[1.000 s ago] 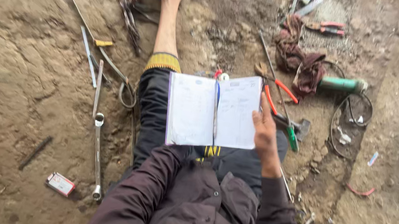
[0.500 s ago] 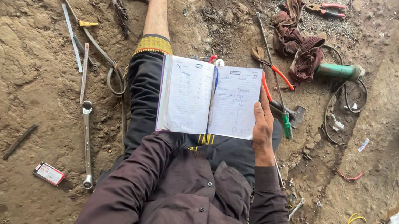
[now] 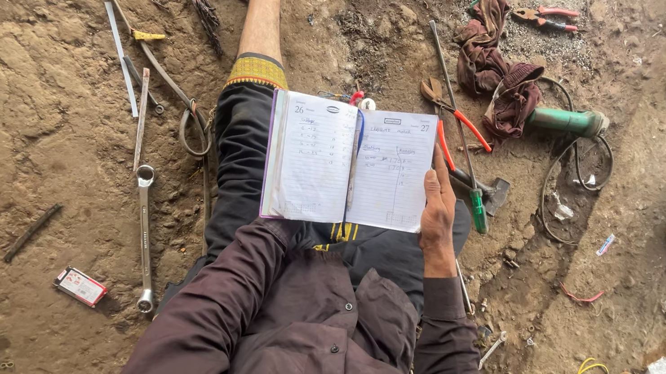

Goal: The person sits on the ground and writes in a notebook with a pen, then picks up a cylindrical motor component and uses a screwdriver to work on parts inside it, holding the component between their legs.

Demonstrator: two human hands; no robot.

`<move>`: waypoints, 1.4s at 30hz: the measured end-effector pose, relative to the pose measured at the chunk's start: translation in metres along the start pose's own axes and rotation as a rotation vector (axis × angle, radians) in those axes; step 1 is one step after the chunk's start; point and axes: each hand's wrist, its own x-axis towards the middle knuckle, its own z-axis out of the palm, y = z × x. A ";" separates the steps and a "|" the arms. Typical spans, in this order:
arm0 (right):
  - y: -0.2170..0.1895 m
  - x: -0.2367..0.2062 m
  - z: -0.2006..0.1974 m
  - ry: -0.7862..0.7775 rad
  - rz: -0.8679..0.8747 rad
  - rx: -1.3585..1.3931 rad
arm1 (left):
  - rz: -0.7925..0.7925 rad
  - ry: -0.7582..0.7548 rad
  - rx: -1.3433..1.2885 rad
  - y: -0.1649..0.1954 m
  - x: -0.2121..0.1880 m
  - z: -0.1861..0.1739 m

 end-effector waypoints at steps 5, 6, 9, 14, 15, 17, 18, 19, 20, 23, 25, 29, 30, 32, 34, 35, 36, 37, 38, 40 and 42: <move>-0.013 -0.002 0.008 0.005 0.009 -0.043 | 0.002 0.002 0.003 0.000 0.003 0.003; -0.018 -0.003 0.010 -0.003 0.024 -0.081 | 0.002 0.005 -0.001 0.001 0.002 0.003; -0.030 -0.007 0.020 -0.079 0.013 -0.027 | 0.012 0.006 -0.001 0.005 0.000 0.005; -0.020 0.008 0.036 -0.119 0.065 -0.076 | 0.038 0.021 -0.020 0.016 -0.005 -0.001; -0.016 0.020 0.038 -0.131 0.086 -0.123 | 0.049 0.025 -0.017 0.018 -0.005 -0.003; -0.013 0.046 0.039 -0.151 0.051 -0.206 | 0.055 0.023 -0.027 0.023 -0.007 -0.006; -0.022 0.062 0.045 -0.153 -0.012 -0.227 | 0.058 0.028 -0.023 0.024 -0.009 -0.007; -0.028 0.074 0.039 -0.140 -0.053 -0.206 | 0.055 0.028 -0.014 0.026 -0.012 -0.009; -0.036 0.086 0.039 -0.132 -0.082 -0.186 | 0.048 0.032 -0.014 0.026 -0.014 -0.009; -0.067 0.112 0.044 -0.357 -0.297 0.125 | 0.046 0.034 -0.005 0.032 -0.023 -0.004; -0.090 0.105 0.060 -0.168 -0.313 -0.245 | 0.031 0.035 0.007 0.037 -0.028 0.003; -0.094 0.050 0.085 -0.153 -0.077 -0.021 | 0.052 0.090 0.136 0.074 -0.041 -0.004; -0.085 0.033 0.079 -0.181 -0.070 -0.092 | 0.074 0.128 0.213 0.094 -0.052 -0.016; -0.062 0.006 0.048 -0.182 0.015 -0.125 | 0.131 0.242 0.388 0.141 -0.086 -0.049; -0.028 -0.010 0.005 -0.064 0.166 -0.124 | 0.173 0.378 0.601 0.189 -0.142 -0.087; -0.011 -0.015 -0.021 0.020 0.250 -0.173 | 0.195 0.445 0.697 0.207 -0.165 -0.104; 0.004 -0.021 -0.045 0.071 0.296 -0.234 | 0.235 0.545 0.808 0.227 -0.190 -0.117; 0.018 -0.026 -0.067 0.122 0.350 -0.287 | 0.236 0.725 0.945 0.239 -0.208 -0.126; 0.029 -0.031 -0.087 0.164 0.381 -0.306 | 0.212 0.940 1.090 0.249 -0.221 -0.131; 0.046 -0.037 -0.112 0.219 0.404 -0.316 | 0.157 1.356 1.510 0.258 -0.227 -0.134; 0.054 -0.039 -0.117 0.234 0.414 -0.316 | 0.326 1.283 1.714 0.253 -0.200 -0.125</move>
